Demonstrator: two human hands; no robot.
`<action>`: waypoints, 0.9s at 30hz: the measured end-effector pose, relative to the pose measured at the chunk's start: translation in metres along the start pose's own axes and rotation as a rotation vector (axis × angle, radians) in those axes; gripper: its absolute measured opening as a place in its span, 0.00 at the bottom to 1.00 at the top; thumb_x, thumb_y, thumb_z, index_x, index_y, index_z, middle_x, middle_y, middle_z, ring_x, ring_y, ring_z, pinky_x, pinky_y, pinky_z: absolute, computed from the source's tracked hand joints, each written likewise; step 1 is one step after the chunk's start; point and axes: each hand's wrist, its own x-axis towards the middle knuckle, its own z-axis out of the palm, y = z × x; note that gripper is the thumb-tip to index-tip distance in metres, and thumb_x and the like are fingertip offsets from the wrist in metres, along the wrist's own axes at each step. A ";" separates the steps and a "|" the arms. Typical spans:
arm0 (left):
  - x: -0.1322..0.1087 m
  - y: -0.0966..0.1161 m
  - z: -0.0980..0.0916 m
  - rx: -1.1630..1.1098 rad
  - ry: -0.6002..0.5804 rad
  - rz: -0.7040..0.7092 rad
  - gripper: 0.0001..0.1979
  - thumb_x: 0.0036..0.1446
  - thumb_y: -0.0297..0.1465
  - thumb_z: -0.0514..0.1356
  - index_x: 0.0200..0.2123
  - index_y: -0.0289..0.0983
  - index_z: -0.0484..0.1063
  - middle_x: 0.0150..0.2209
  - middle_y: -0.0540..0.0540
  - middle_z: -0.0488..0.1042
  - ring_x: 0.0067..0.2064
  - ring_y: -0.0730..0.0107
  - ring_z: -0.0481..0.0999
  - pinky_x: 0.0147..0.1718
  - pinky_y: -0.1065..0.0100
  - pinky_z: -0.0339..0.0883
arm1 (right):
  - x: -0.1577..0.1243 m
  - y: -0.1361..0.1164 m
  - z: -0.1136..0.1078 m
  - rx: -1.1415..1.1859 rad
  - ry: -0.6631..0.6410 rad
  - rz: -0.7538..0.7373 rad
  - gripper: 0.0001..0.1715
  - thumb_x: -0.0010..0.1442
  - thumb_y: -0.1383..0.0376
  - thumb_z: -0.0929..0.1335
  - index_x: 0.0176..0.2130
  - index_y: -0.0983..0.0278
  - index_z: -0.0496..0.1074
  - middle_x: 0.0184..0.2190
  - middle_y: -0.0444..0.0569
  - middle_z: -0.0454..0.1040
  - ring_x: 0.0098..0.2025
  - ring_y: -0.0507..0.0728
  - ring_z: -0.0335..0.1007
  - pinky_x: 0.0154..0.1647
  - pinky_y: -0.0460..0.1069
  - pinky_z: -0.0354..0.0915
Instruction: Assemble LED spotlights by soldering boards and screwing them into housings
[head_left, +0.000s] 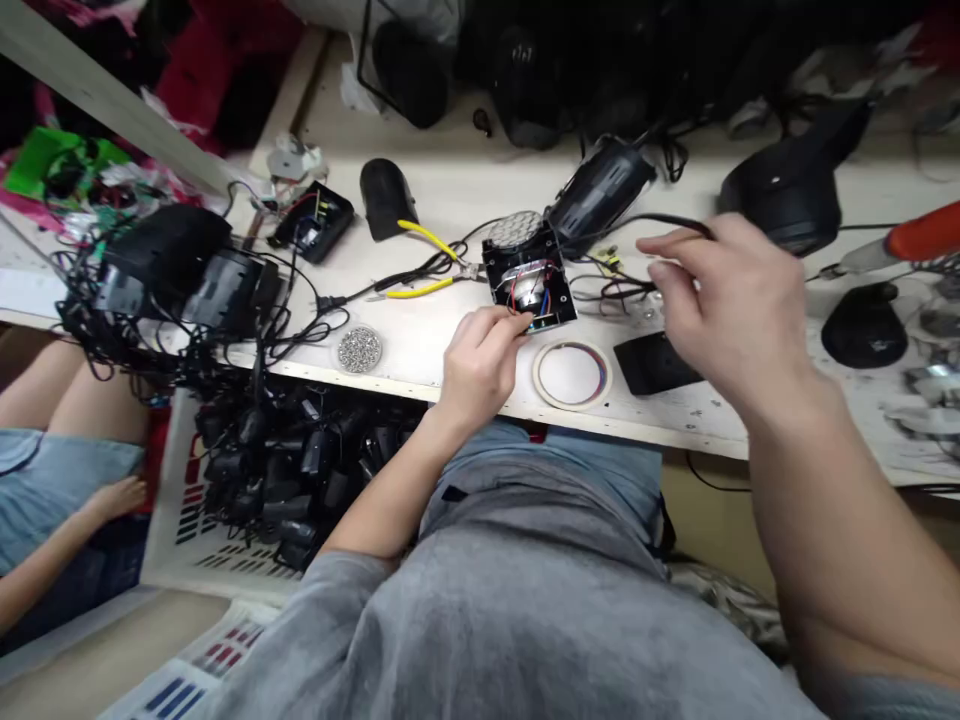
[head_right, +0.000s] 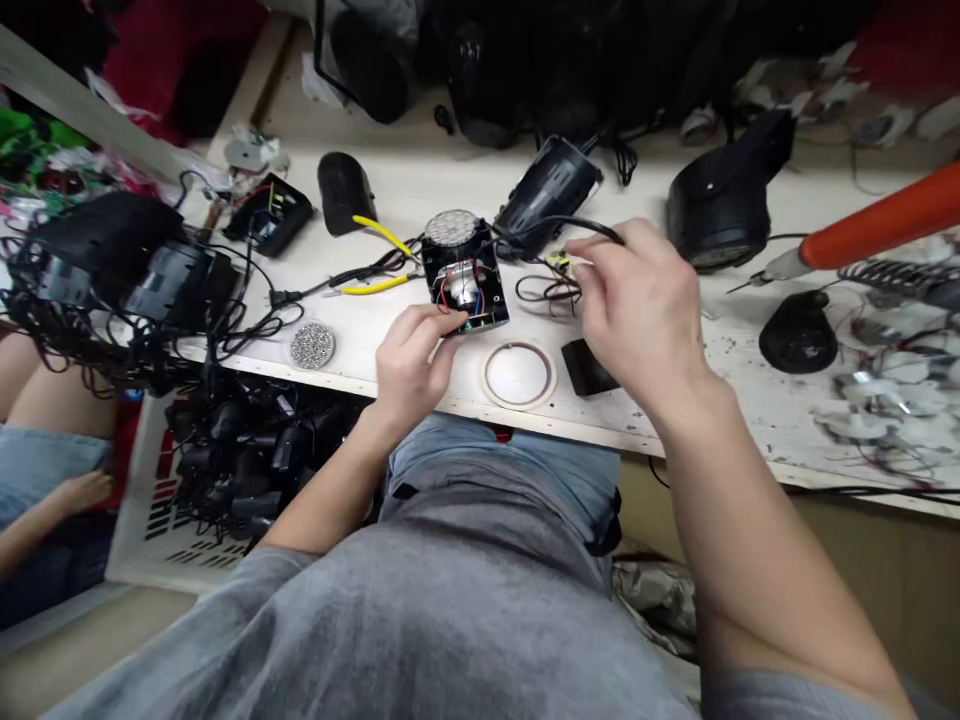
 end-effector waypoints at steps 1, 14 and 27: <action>-0.003 -0.001 0.008 0.001 0.004 -0.013 0.09 0.67 0.26 0.56 0.46 0.33 0.74 0.42 0.41 0.77 0.46 0.64 0.76 0.47 0.63 0.73 | 0.003 0.000 0.001 -0.026 -0.060 -0.004 0.21 0.68 0.66 0.61 0.51 0.68 0.78 0.43 0.59 0.77 0.46 0.62 0.74 0.48 0.56 0.70; 0.018 -0.022 -0.034 0.101 -0.146 -0.037 0.08 0.68 0.28 0.55 0.46 0.36 0.73 0.44 0.42 0.77 0.47 0.63 0.75 0.50 0.61 0.71 | -0.096 -0.044 0.018 -0.032 -0.203 -0.390 0.16 0.68 0.61 0.64 0.46 0.68 0.76 0.40 0.58 0.76 0.38 0.61 0.65 0.36 0.55 0.66; 0.037 0.023 -0.047 0.105 -0.186 0.034 0.16 0.71 0.26 0.47 0.50 0.37 0.74 0.48 0.44 0.76 0.50 0.66 0.73 0.52 0.62 0.71 | -0.042 -0.114 0.073 0.066 -0.292 -0.487 0.25 0.62 0.78 0.56 0.35 0.63 0.78 0.31 0.54 0.78 0.38 0.62 0.69 0.39 0.55 0.64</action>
